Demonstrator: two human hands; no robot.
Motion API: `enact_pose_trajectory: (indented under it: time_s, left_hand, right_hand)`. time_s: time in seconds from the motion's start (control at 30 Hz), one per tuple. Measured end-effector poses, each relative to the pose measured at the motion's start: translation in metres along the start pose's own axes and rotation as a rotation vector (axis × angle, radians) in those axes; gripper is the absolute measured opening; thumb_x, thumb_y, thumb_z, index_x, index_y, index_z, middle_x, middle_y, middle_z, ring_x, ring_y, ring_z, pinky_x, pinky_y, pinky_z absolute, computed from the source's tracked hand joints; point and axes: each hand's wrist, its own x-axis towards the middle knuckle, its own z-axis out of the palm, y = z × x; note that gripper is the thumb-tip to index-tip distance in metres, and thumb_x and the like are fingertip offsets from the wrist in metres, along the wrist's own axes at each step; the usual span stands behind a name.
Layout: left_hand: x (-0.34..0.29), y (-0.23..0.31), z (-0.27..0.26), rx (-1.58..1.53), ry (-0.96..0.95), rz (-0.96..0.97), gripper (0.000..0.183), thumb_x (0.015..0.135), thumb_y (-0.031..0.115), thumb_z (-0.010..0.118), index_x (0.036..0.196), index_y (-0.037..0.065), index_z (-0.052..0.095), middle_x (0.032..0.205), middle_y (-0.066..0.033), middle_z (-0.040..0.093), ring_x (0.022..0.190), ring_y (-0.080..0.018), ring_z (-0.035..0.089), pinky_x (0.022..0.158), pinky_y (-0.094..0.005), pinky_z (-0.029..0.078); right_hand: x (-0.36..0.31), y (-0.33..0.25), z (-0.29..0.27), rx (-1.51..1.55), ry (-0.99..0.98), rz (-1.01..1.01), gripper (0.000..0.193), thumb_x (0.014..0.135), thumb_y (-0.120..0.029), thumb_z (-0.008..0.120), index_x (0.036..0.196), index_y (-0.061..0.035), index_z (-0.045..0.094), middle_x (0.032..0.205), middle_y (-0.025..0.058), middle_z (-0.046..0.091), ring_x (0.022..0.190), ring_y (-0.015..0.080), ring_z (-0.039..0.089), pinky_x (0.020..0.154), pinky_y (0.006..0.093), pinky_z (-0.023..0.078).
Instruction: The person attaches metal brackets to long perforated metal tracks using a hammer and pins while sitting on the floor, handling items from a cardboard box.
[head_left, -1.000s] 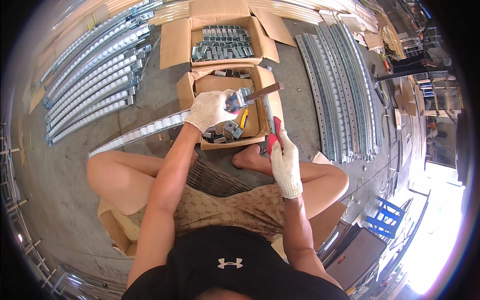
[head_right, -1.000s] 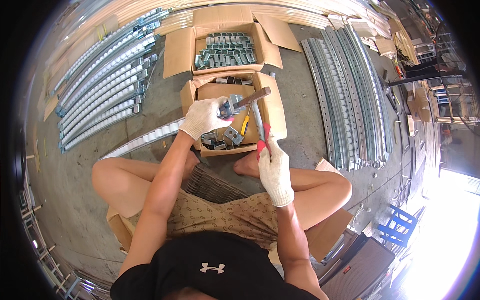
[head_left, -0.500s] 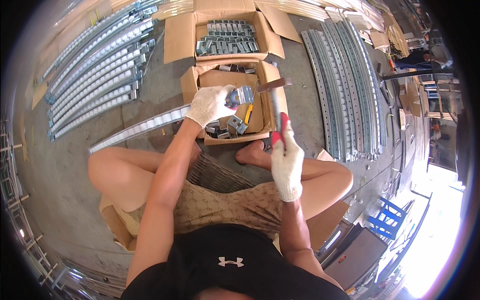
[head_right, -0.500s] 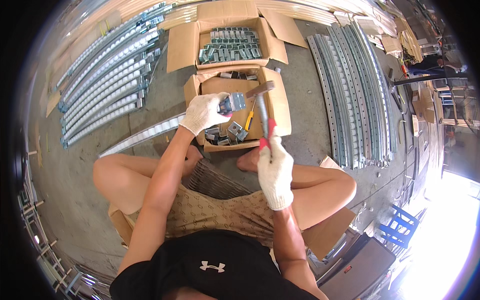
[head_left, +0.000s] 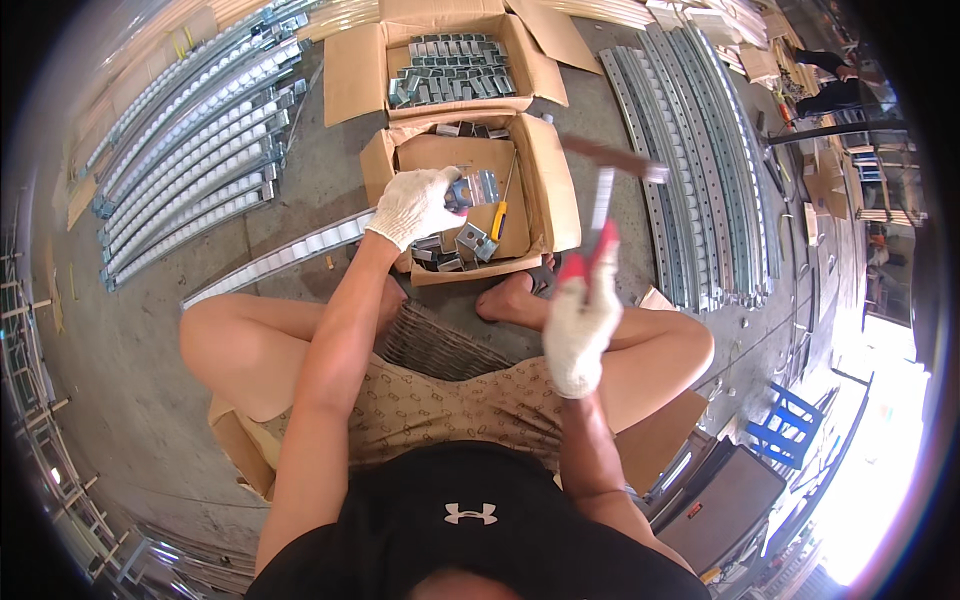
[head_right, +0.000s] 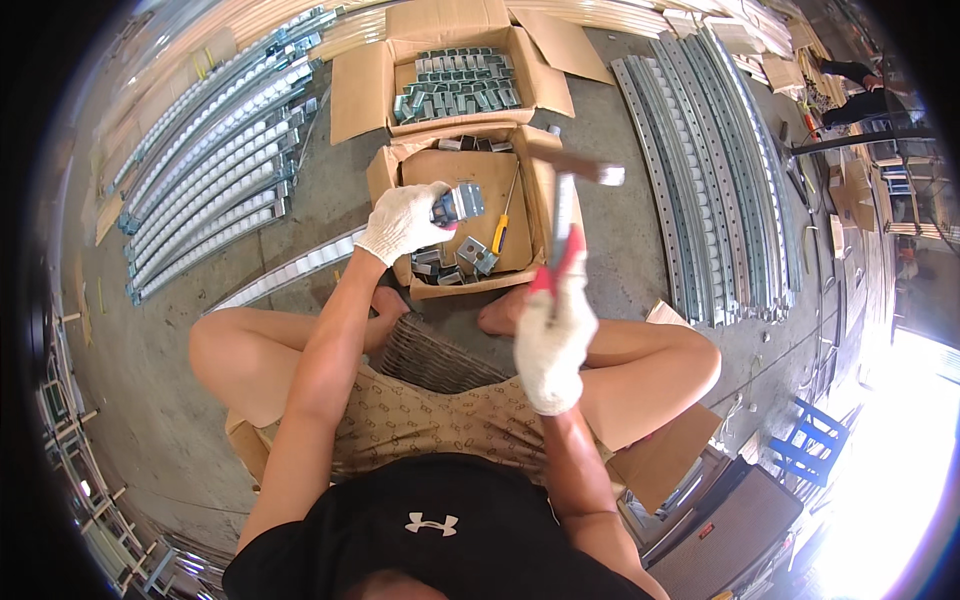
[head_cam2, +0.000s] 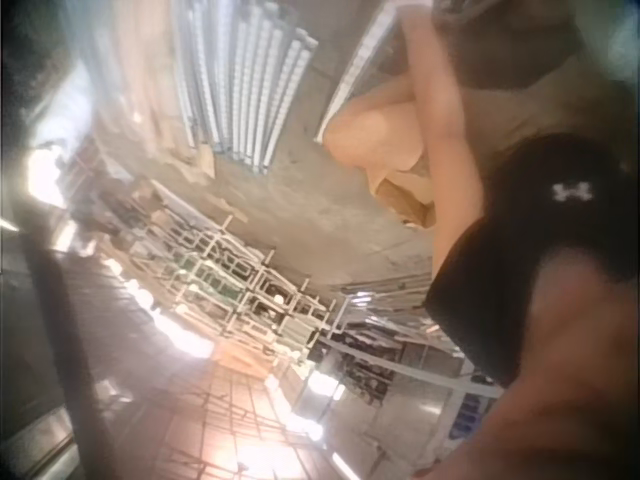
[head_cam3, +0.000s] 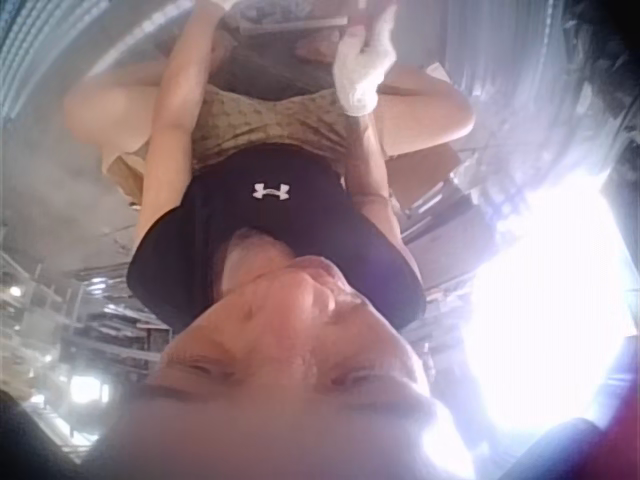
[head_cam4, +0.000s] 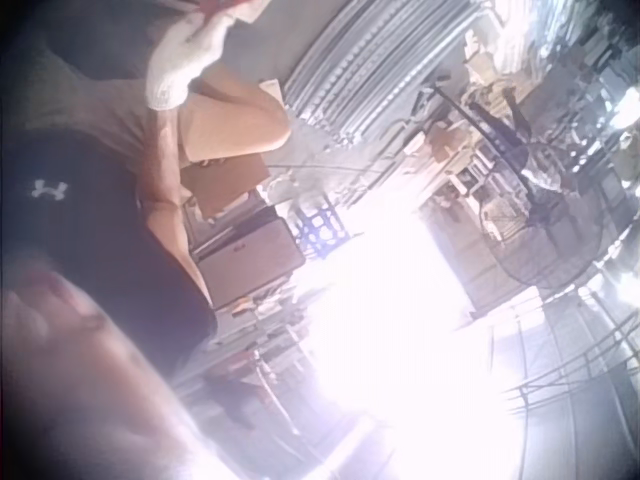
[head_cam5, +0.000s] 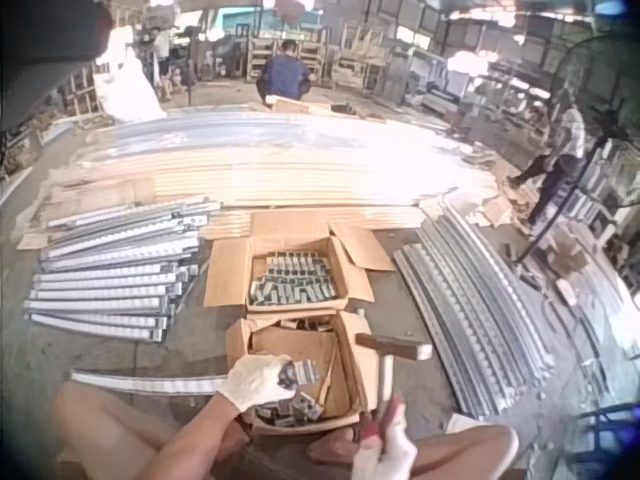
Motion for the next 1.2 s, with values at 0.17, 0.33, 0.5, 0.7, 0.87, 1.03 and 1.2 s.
enact_pose_trajectory:
  time_s: [0.17,0.33,0.5,0.7,0.87,1.03,1.2]
  left_hand:
    - [-0.008,-0.001,0.005,0.042,0.062,0.027,0.045,0.078,0.042,0.078,0.108,0.009,0.072,0.088,-0.0150,0.074,0.086,-0.0351,0.074,0.077,-0.0464,0.059]
    - [-0.004,0.001,-0.006,0.040,0.032,-0.015,0.042,0.076,0.039,0.079,0.104,0.008,0.072,0.089,-0.0151,0.074,0.086,-0.0356,0.074,0.078,-0.0467,0.059]
    - [-0.001,0.004,-0.013,0.068,0.040,-0.040,0.042,0.076,0.041,0.080,0.097,0.007,0.070,0.089,-0.0158,0.074,0.085,-0.0366,0.074,0.076,-0.0469,0.059]
    - [-0.006,0.009,-0.021,0.090,0.053,-0.081,0.042,0.075,0.039,0.082,0.101,0.007,0.073,0.089,-0.0180,0.074,0.085,-0.0385,0.073,0.078,-0.0482,0.059]
    - [-0.003,0.010,-0.026,0.042,-0.024,-0.122,0.053,0.073,0.042,0.085,0.113,0.008,0.074,0.102,-0.0164,0.075,0.099,-0.0364,0.072,0.086,-0.0462,0.057]
    - [0.005,0.008,-0.001,-0.079,-0.210,-0.251,0.076,0.072,0.037,0.089,0.136,0.007,0.061,0.124,-0.0196,0.071,0.115,-0.0361,0.069,0.098,-0.0440,0.055]
    - [0.001,-0.039,0.067,-0.026,-0.295,-0.246,0.093,0.069,0.029,0.093,0.147,0.004,0.048,0.133,-0.0245,0.067,0.123,-0.0397,0.064,0.105,-0.0449,0.051]
  right_hand:
    - [0.003,0.042,0.021,-0.032,-0.020,-0.096,0.055,0.098,0.003,0.054,0.153,-0.0063,0.052,0.082,0.0175,0.068,0.072,0.0213,0.064,0.076,0.0313,0.054]
    - [0.002,0.020,0.016,-0.037,-0.117,0.112,0.061,0.099,0.001,0.053,0.158,-0.0089,0.044,0.084,0.0202,0.066,0.077,0.0194,0.065,0.076,0.0298,0.054]
    - [0.010,0.022,0.004,0.067,-0.032,0.208,0.051,0.099,0.001,0.052,0.150,-0.0022,0.054,0.090,0.0197,0.072,0.080,0.0167,0.067,0.077,0.0309,0.054]
    - [0.006,0.073,0.040,-0.342,-0.234,-0.086,0.052,0.097,-0.004,0.059,0.149,-0.0085,0.057,0.087,0.0253,0.069,0.084,0.0367,0.072,0.077,0.0425,0.057]
    - [0.015,0.072,0.018,-0.057,-0.154,0.118,0.053,0.099,-0.005,0.057,0.152,-0.0080,0.053,0.088,0.0258,0.069,0.076,0.0328,0.070,0.075,0.0382,0.056]
    - [0.017,0.069,0.018,0.513,-0.227,0.445,0.052,0.104,-0.008,0.051,0.157,-0.0122,0.049,0.074,-0.0013,0.059,0.059,0.0069,0.053,0.055,0.0243,0.046]
    - [0.009,0.131,0.069,0.174,-0.285,0.422,0.050,0.103,-0.016,0.052,0.153,-0.0100,0.053,0.072,0.0078,0.064,0.059,0.0194,0.060,0.059,0.0350,0.052]
